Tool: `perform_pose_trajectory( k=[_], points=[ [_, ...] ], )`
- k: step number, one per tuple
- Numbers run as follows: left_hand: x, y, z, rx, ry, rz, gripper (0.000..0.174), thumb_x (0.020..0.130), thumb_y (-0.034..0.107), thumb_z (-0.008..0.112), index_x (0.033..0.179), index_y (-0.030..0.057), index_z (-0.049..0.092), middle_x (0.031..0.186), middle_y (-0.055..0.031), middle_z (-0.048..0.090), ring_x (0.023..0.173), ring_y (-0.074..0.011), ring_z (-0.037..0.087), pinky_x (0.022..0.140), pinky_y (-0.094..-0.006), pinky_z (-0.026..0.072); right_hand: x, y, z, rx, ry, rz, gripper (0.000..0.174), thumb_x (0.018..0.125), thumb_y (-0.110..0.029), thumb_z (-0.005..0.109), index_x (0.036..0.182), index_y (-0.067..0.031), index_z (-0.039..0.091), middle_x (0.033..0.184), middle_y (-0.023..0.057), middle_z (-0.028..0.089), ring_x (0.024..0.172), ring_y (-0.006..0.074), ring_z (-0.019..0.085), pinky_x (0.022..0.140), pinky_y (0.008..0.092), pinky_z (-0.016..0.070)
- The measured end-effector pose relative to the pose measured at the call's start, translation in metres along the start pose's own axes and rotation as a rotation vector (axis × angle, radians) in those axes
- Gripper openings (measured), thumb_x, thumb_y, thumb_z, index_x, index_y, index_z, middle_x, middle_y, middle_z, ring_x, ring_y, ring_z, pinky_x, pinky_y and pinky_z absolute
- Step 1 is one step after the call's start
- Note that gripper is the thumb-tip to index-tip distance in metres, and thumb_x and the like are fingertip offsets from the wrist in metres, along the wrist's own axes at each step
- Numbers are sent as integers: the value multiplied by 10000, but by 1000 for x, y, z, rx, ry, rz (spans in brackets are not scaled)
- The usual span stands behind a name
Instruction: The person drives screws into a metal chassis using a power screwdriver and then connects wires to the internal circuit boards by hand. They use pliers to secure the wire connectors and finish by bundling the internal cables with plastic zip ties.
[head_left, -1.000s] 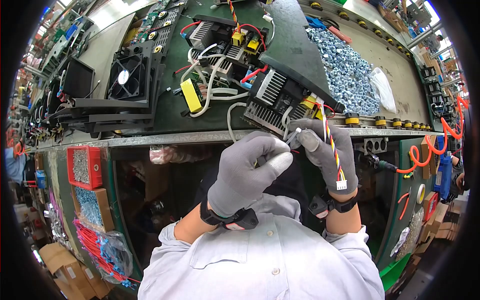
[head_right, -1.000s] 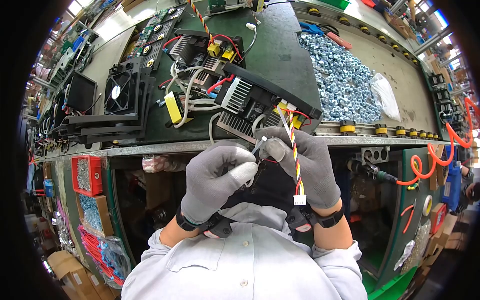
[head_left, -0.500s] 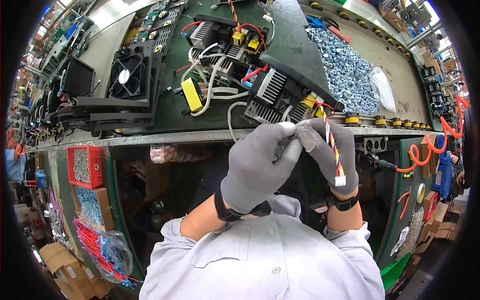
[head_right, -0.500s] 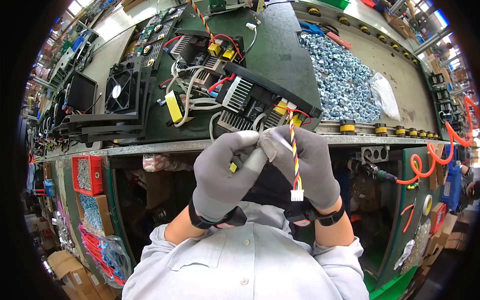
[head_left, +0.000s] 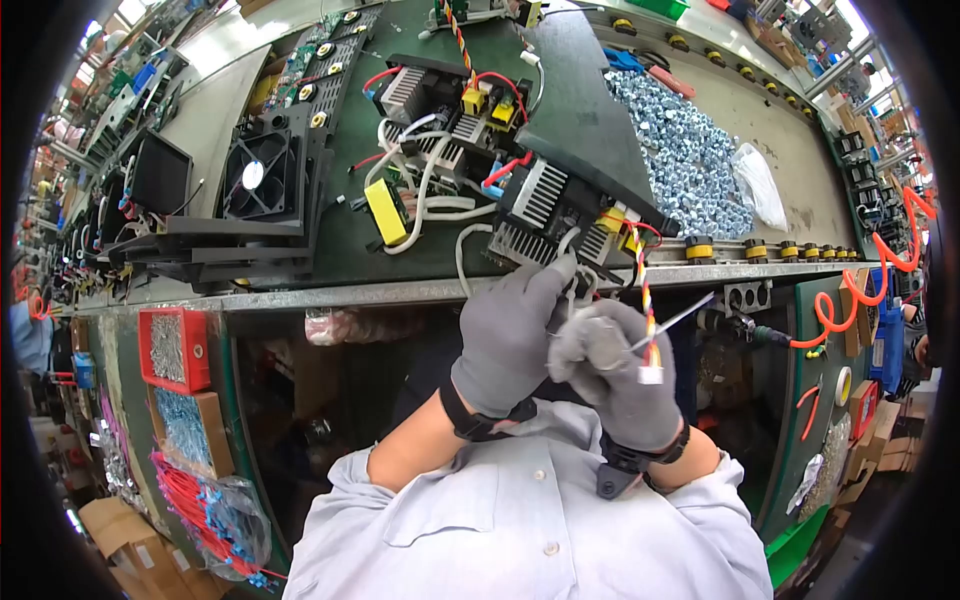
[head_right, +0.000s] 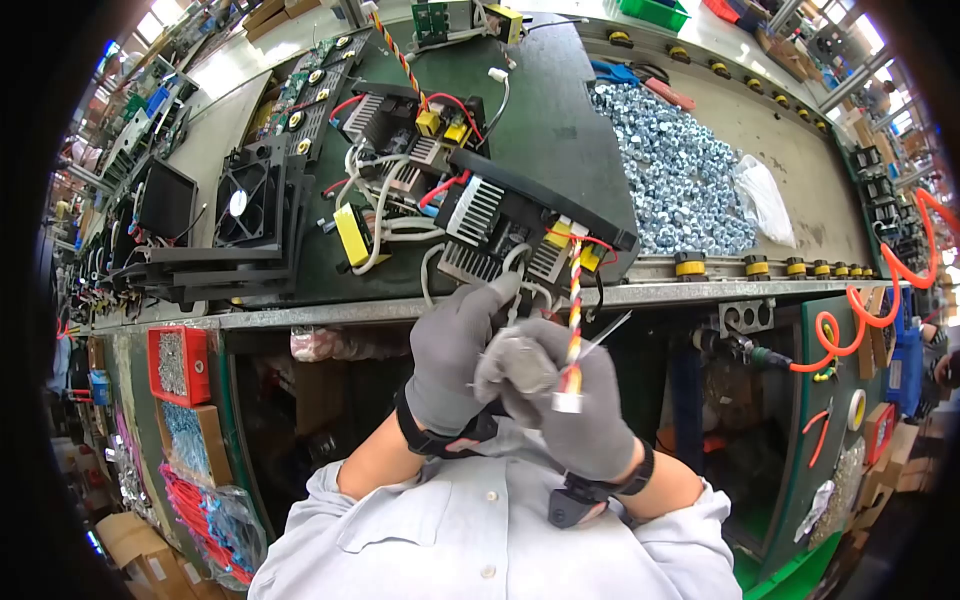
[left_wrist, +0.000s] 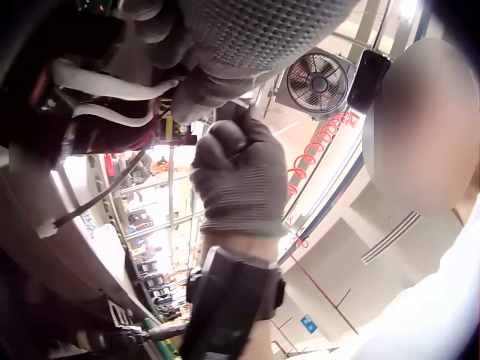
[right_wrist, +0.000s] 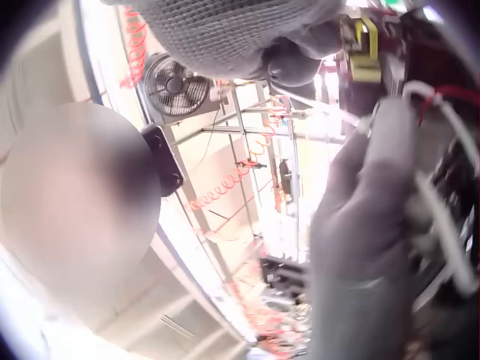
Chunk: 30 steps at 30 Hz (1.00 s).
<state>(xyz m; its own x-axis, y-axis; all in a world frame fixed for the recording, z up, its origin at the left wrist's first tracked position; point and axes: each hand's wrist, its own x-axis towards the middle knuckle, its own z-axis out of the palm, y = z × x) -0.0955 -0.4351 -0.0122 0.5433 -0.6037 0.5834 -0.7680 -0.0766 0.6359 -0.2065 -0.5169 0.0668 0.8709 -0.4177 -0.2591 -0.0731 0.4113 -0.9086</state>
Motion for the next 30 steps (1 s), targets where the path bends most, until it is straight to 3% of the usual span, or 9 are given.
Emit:
perform_pose_trajectory(
  k=[2,3,5,7,9,11,16,23,30],
  points=[
    [-3,4,2,25,-11,-22,427,744,166,748,1140,79,614,739,-73,581,610,-267,600,531,-356,471,-1,-9,-10,-43,42,-12,330,950,-328,603,831,-21,596,748,98,643,489,40,436,413,183,269],
    [-3,7,3,25,-1,-52,421,744,157,751,1136,83,617,738,-73,582,610,-265,599,534,-359,472,-2,-9,-19,-56,-13,-140,255,997,-201,541,908,24,623,810,96,673,470,35,424,418,195,269],
    [-2,8,3,5,12,-104,421,742,147,768,1130,76,620,726,-59,588,608,-253,602,536,-365,473,2,-11,-37,-125,87,-385,339,1015,-262,500,875,16,634,775,95,664,455,32,389,415,201,258],
    [-10,6,3,33,67,-69,497,709,151,815,1155,40,625,707,-26,594,566,-176,554,516,-309,454,13,-8,-50,-175,564,-442,359,1024,-317,469,893,-22,627,691,28,617,458,19,343,415,209,236],
    [-19,9,3,-16,16,-151,483,713,113,779,1163,35,622,714,-28,602,577,-188,581,543,-317,466,33,11,-78,-312,595,-421,369,1025,-367,460,915,-44,598,673,1,595,467,13,350,413,213,237],
    [-14,8,1,61,18,-83,453,714,68,740,1150,25,627,715,-46,602,593,-216,595,555,-333,477,37,29,-101,-318,386,-10,413,1014,-449,469,966,-57,590,646,-16,557,479,11,396,421,204,295],
    [14,-8,-10,112,41,26,429,760,24,639,1187,12,613,787,-113,601,690,-295,604,615,-392,490,57,33,-69,-590,227,-129,463,1042,-434,411,964,-23,608,606,-21,495,499,41,461,437,231,361],
    [67,-52,-17,202,122,45,320,839,19,624,1158,-7,603,773,-137,581,680,-315,592,603,-415,476,129,-10,-43,-327,148,28,465,1019,-468,458,904,-44,609,593,-2,535,463,49,458,435,225,341],
    [115,-109,-15,407,263,-62,307,900,91,598,1203,42,589,820,-130,612,707,-316,621,625,-421,486,236,-12,-37,-288,8,-113,436,1023,-436,469,868,-51,603,598,-2,555,470,58,484,439,214,371]
  ],
)
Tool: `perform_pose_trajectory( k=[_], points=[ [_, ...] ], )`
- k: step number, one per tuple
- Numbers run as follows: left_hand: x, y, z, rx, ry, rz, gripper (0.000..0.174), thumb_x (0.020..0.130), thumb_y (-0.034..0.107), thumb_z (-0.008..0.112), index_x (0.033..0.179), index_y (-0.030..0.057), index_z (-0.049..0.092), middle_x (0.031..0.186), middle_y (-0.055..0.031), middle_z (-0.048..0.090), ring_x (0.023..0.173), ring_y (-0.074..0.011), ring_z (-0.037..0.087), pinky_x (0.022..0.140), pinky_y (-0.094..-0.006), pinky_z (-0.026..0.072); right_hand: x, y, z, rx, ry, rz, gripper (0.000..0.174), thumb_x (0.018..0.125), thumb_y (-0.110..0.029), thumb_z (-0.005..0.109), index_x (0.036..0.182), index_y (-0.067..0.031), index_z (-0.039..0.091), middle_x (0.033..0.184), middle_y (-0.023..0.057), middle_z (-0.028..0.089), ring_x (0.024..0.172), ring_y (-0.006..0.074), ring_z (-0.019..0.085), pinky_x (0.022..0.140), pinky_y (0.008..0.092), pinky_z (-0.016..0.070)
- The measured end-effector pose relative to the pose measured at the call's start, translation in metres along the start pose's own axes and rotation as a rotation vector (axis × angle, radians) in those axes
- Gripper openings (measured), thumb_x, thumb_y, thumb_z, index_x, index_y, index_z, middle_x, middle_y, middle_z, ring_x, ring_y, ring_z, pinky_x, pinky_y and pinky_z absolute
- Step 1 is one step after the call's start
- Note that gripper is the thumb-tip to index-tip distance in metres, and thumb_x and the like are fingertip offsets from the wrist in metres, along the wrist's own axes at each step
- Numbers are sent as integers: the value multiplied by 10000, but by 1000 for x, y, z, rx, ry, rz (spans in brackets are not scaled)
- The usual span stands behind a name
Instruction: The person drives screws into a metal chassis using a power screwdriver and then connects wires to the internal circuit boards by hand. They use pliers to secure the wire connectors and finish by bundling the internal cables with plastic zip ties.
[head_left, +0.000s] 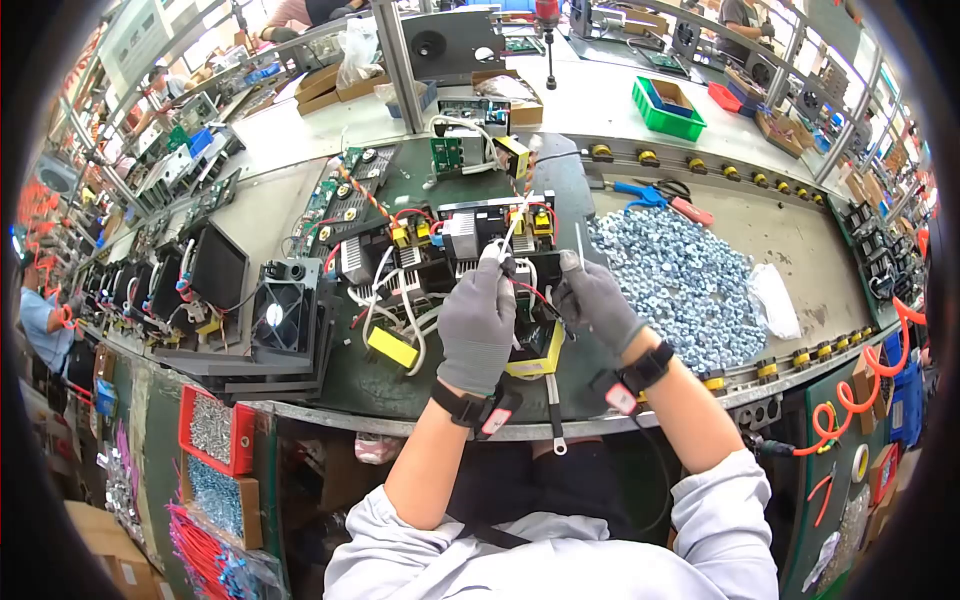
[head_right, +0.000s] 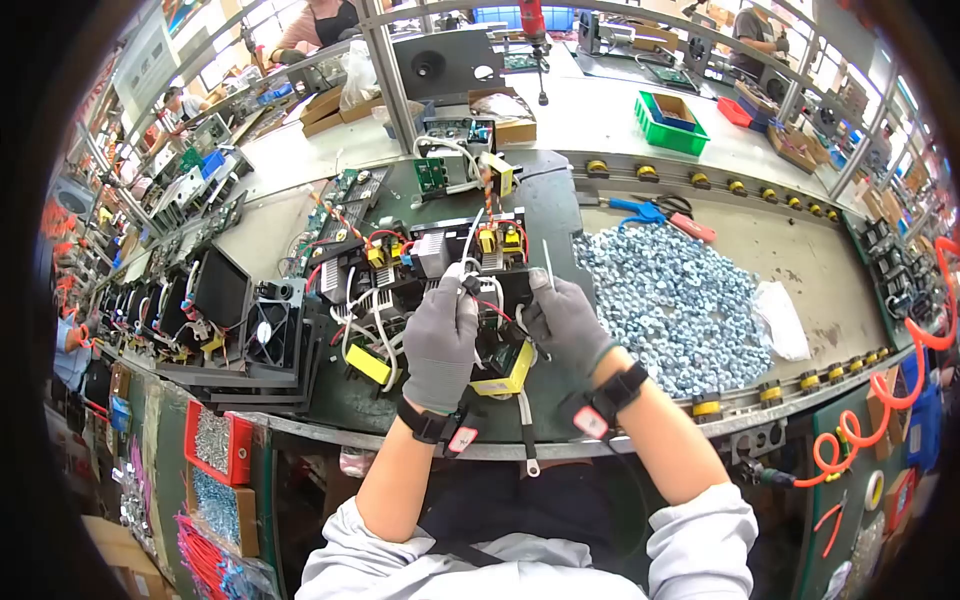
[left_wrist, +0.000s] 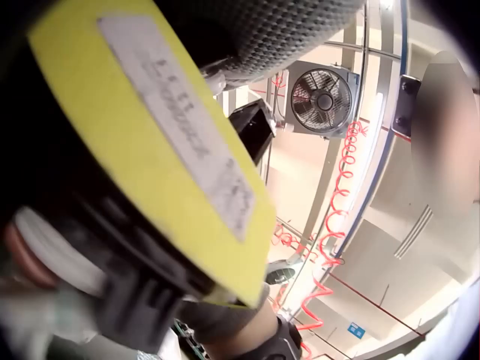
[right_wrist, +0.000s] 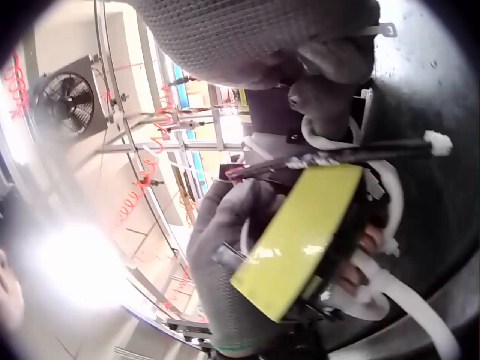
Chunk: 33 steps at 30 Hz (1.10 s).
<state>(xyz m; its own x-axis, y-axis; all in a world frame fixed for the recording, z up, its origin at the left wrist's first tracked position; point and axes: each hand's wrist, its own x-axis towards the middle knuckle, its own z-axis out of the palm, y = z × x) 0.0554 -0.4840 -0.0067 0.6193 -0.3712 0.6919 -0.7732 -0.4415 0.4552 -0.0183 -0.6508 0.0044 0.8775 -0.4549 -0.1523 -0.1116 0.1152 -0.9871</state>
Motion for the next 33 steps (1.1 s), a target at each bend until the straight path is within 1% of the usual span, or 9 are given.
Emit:
perform_pose_trajectory(
  k=[2,7,11,12,16,20,22,23,33],
  points=[
    [6,-7,0,-16,-1,-16,335,893,81,603,1226,45,584,830,-131,618,716,-313,626,638,-416,493,26,-12,-9,-126,-142,137,451,1012,-463,480,898,-49,619,608,8,578,490,68,507,452,220,388],
    [-4,-8,-7,-73,-35,-11,377,881,69,619,1254,29,573,813,-122,608,703,-301,607,616,-401,478,124,-26,-36,-315,97,-313,478,967,-453,550,846,-13,692,638,48,643,572,133,575,567,274,467],
    [-11,-4,-11,-191,-53,-25,468,873,75,646,1314,-23,525,804,-104,598,691,-263,587,625,-386,470,179,-52,-25,-951,284,-404,442,889,-434,612,1121,-61,665,989,170,702,933,279,683,851,391,517],
    [-14,-2,-15,-202,-89,-27,518,860,83,666,1327,-64,499,850,-116,617,700,-250,586,627,-365,472,185,-62,-22,-1018,202,-346,619,832,-501,648,1297,-98,574,1216,195,639,1131,324,622,973,414,476],
    [-31,4,-21,-278,-234,-33,668,880,163,656,1392,-138,350,929,-151,635,828,-311,606,756,-409,481,230,-45,-8,-1293,45,-171,864,770,-548,678,1461,-113,395,1260,161,631,1174,366,595,1005,404,464],
    [-50,10,-20,-253,-269,-28,870,730,361,827,1358,-81,418,1202,-174,558,1062,-343,547,901,-471,437,254,-5,-20,-1202,-105,-62,521,782,-398,700,1157,-39,664,1086,193,698,1018,325,664,884,363,506],
    [-51,7,-19,-257,-293,-12,782,717,357,835,1293,-37,482,1183,-165,564,1050,-346,551,896,-470,440,248,-4,-31,-686,-78,-77,249,816,-263,682,884,-27,728,762,118,693,678,204,652,624,306,502],
    [-52,7,-20,-264,-318,8,694,705,354,843,1227,8,545,1164,-155,571,1038,-350,555,891,-468,442,239,-9,-36,-432,-20,13,283,873,-331,696,761,-72,678,542,-68,455,418,34,375,386,234,272],
    [-38,-1,-24,-306,-346,104,488,660,331,852,1037,121,623,1184,-98,571,1031,-344,562,850,-456,448,128,-135,-26,13,258,-374,259,892,-225,644,698,-56,609,513,-75,379,403,31,336,386,219,235]
  ],
)
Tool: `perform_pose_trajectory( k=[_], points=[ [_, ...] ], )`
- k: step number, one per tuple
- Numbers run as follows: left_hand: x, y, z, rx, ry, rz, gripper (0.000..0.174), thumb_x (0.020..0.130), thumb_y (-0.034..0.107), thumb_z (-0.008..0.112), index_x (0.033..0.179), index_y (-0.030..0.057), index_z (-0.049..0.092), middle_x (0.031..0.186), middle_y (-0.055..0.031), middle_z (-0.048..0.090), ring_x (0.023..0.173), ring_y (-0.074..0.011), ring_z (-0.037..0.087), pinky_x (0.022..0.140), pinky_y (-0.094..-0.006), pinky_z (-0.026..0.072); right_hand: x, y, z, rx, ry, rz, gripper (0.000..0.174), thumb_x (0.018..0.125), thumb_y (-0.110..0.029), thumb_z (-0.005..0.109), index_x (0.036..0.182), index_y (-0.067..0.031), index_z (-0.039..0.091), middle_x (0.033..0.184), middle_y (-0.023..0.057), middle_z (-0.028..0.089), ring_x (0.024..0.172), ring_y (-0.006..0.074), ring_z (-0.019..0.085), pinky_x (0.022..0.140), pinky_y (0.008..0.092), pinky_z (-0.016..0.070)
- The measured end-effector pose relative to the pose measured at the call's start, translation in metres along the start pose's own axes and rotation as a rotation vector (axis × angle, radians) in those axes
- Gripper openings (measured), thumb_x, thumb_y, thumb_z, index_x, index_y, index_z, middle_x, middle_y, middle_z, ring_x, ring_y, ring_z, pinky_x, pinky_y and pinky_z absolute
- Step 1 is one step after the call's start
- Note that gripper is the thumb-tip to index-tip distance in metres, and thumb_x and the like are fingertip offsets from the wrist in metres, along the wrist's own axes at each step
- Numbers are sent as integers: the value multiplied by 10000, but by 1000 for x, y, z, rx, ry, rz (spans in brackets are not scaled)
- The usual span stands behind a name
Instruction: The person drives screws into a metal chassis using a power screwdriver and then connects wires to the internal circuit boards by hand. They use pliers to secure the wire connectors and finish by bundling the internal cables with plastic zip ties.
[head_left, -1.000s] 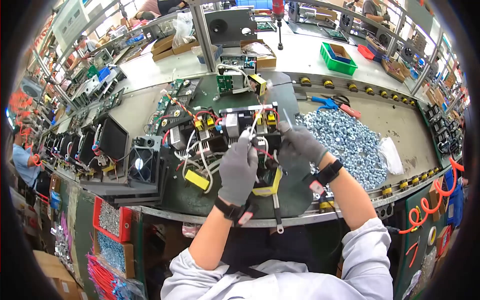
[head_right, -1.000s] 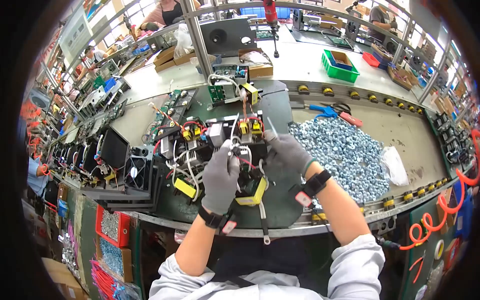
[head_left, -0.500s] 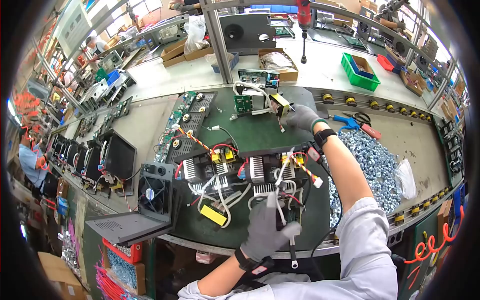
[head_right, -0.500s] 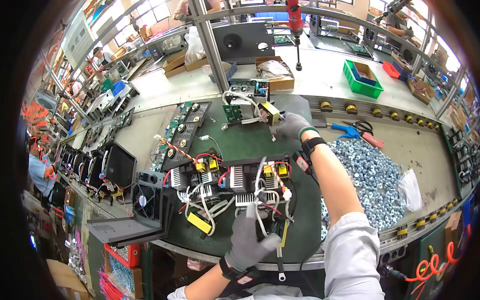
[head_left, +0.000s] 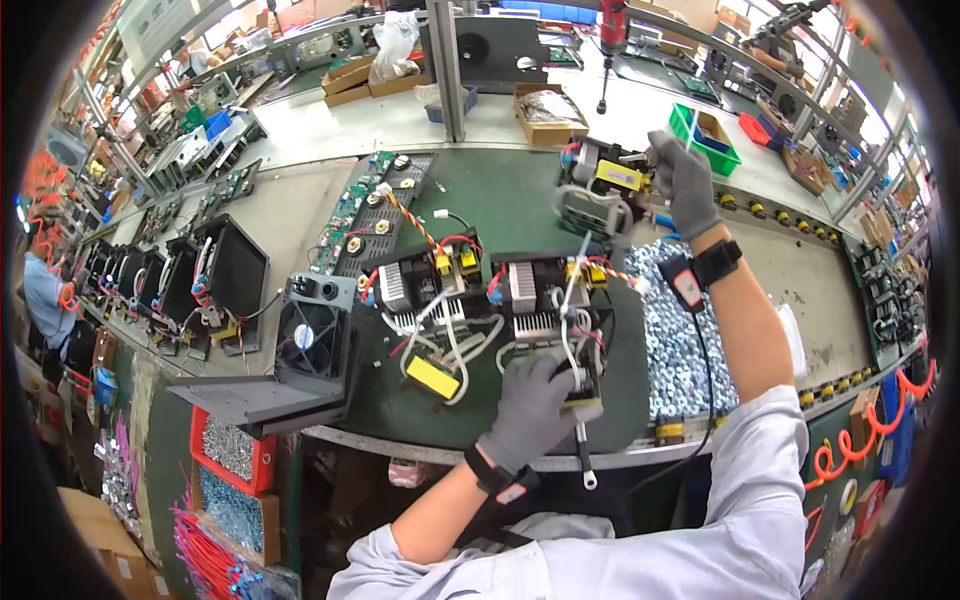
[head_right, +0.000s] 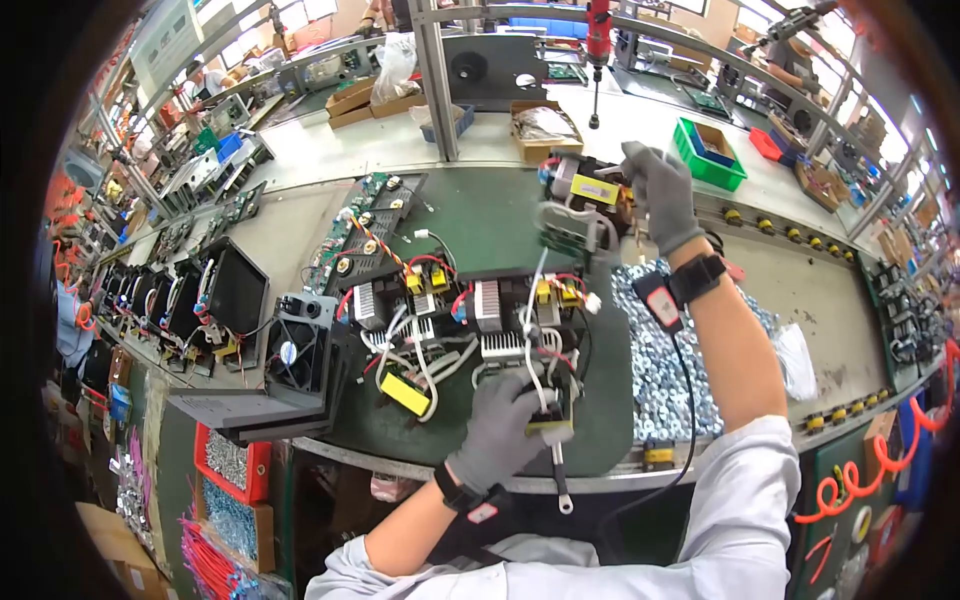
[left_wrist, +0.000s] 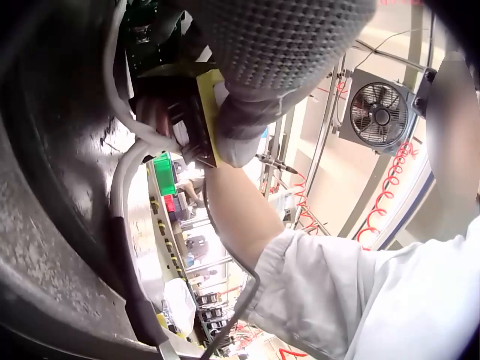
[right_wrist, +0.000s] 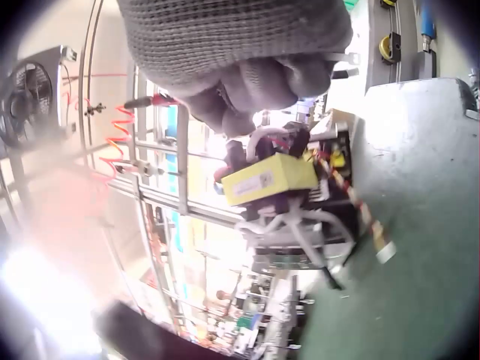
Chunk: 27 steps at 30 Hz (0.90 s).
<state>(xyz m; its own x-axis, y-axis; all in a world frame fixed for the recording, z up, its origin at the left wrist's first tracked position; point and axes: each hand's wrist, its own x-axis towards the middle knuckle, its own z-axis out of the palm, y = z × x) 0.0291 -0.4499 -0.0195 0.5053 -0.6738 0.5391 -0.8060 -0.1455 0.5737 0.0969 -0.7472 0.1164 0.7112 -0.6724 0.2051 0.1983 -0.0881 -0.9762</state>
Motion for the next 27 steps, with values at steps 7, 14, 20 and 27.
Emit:
perform_pose_trajectory(
  k=[7,14,20,27],
  points=[
    [35,-26,17,-2,63,29,371,686,324,807,920,104,621,1378,-79,514,1098,-308,550,824,-459,437,-50,-40,-63,-286,62,-218,258,874,-234,676,660,-106,609,568,-64,467,451,32,354,438,220,272],
    [83,-68,56,93,137,-45,458,680,342,830,988,55,650,1343,-149,535,1169,-334,547,947,-436,445,-143,-126,-69,-192,63,-186,241,938,-272,630,840,-52,612,625,-62,392,469,15,308,415,200,192],
    [18,-21,15,-201,380,-286,578,876,257,704,1344,-9,494,1237,-159,584,1172,-264,552,1001,-359,436,-179,-125,-38,61,-38,-149,272,972,-271,593,791,-72,554,570,-85,274,451,33,259,411,210,166],
    [-69,46,-13,-181,332,-69,797,743,323,794,1351,-40,428,1261,-254,509,1086,-389,572,899,-431,494,-248,-49,-25,223,-33,75,244,948,-275,622,842,-56,610,621,-61,375,498,30,312,432,202,209]
  ],
)
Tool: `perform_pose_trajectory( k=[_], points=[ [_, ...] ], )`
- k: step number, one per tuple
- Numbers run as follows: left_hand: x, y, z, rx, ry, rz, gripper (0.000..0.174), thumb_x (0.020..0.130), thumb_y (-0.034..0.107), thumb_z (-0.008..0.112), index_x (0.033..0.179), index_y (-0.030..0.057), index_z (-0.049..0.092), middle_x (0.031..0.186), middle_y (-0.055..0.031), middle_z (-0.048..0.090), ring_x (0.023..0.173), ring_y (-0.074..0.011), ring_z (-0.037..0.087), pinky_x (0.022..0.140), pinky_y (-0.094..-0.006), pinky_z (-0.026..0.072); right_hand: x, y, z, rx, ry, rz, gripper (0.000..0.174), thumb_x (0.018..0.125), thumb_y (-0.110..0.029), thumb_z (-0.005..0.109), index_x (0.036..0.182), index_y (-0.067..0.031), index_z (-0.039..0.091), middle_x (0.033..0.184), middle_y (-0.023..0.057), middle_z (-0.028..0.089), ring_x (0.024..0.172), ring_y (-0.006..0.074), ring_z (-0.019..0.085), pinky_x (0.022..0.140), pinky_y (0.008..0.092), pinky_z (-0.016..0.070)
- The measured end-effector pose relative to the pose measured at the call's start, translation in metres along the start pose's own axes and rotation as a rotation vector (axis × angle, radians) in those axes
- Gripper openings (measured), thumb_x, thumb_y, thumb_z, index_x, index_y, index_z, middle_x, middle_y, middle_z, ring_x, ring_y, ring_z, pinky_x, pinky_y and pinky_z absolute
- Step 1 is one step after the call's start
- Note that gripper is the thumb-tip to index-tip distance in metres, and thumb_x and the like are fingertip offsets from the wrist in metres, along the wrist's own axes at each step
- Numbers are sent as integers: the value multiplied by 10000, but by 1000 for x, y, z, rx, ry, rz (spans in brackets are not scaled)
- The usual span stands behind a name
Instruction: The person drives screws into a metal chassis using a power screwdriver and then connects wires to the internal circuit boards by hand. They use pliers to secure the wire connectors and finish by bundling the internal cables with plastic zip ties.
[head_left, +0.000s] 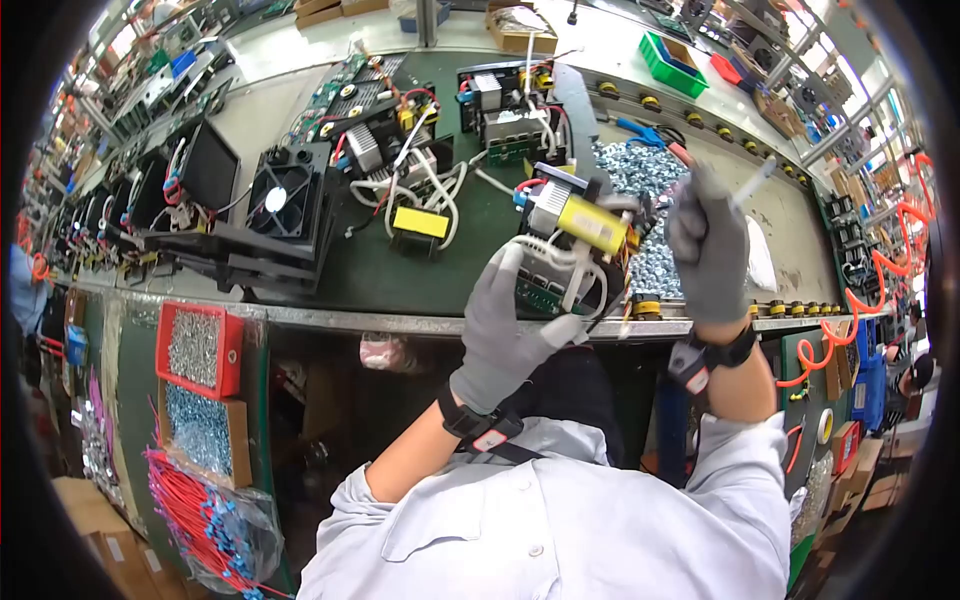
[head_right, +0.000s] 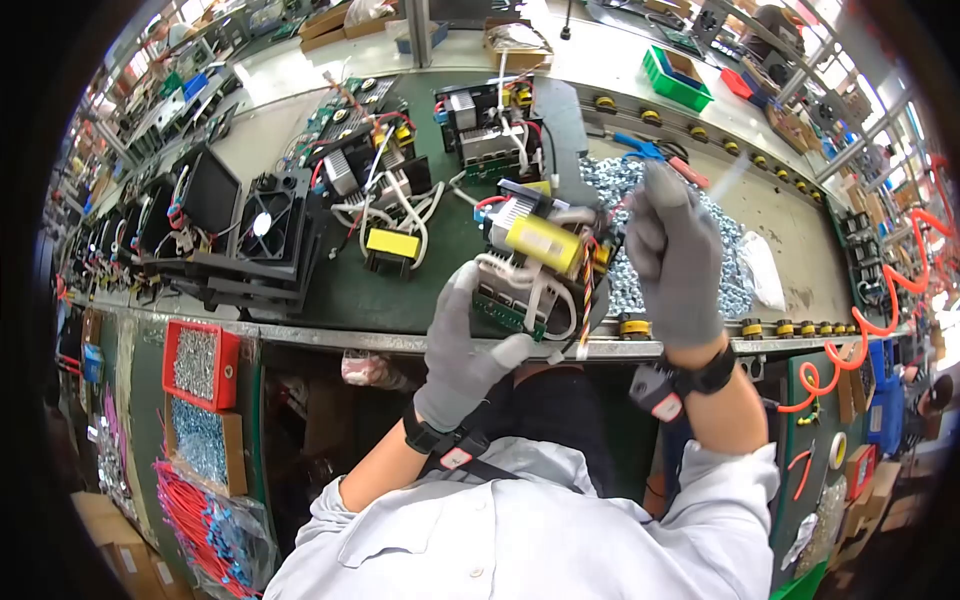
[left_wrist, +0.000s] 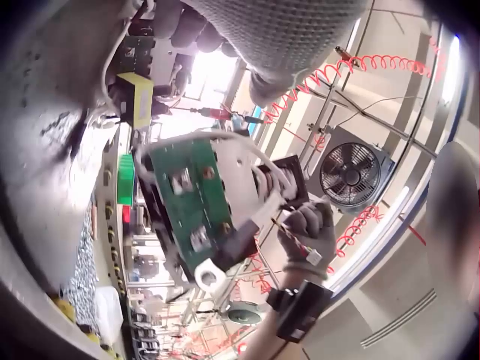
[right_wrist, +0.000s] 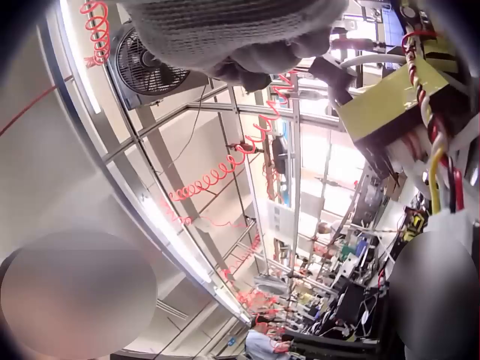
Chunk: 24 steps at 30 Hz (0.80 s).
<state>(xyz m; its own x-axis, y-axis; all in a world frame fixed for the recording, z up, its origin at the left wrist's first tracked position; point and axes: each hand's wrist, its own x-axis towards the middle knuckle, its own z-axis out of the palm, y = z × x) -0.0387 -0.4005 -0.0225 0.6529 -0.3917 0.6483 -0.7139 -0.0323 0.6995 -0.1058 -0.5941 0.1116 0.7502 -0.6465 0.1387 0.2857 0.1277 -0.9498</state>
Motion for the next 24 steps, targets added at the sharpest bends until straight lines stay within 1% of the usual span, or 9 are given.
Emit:
perform_pose_trajectory(
  k=[5,7,8,9,11,13,16,21,24],
  points=[
    [-1,7,6,76,-56,-123,823,685,318,814,1331,-31,443,1226,-224,493,1060,-380,567,880,-438,502,-58,2,-30,-561,-111,-167,176,878,-117,681,769,17,646,657,2,591,525,60,451,488,236,335],
    [5,11,8,68,-81,-154,812,686,305,812,1340,-11,448,1223,-224,494,1057,-372,571,875,-432,506,-68,-1,-31,-661,-262,-227,124,830,-86,711,785,20,662,638,16,605,547,82,510,505,268,381],
    [8,9,7,40,-93,-158,773,684,290,812,1328,17,484,1198,-203,511,1044,-370,576,865,-428,509,-69,-17,-28,-888,-548,-285,74,791,-50,703,795,17,671,678,35,636,575,96,554,532,277,417],
    [12,6,3,33,-97,-162,773,684,290,812,1328,17,484,1198,-203,511,1044,-370,576,865,-428,509,-73,-29,-27,-1066,-684,-225,313,916,-260,607,892,49,649,798,58,683,639,133,608,570,261,463],
    [17,2,-8,103,-221,-96,718,659,266,843,1268,34,542,1214,-181,504,1059,-354,587,850,-419,532,-82,-12,-46,-953,-250,-484,456,972,-388,505,1001,39,664,849,46,688,566,73,526,508,241,403],
    [15,2,-10,85,-235,-135,644,643,254,849,1185,36,577,1194,-172,528,1064,-357,586,863,-423,528,-82,-26,-54,-696,260,-162,480,1030,-365,382,1234,8,606,955,49,682,538,-1,353,468,185,252],
    [12,9,5,160,111,163,714,590,233,869,1182,34,521,1175,-186,541,1067,-378,576,863,-425,512,-46,8,-70,-805,59,-278,306,974,-226,563,1120,20,674,842,26,631,675,53,455,603,238,370],
    [45,41,-3,14,28,-61,866,596,212,859,1324,17,434,1088,-184,579,919,-335,642,753,-398,542,-31,57,-40,-939,-48,-107,306,973,-257,583,952,28,691,733,89,555,690,159,536,648,318,427],
    [60,44,-3,245,-203,29,774,627,200,846,1301,36,503,1014,-154,617,816,-274,662,701,-351,553,-27,71,-31,-930,5,-421,298,944,-260,619,924,29,692,742,132,602,647,239,566,611,339,436]
  ],
)
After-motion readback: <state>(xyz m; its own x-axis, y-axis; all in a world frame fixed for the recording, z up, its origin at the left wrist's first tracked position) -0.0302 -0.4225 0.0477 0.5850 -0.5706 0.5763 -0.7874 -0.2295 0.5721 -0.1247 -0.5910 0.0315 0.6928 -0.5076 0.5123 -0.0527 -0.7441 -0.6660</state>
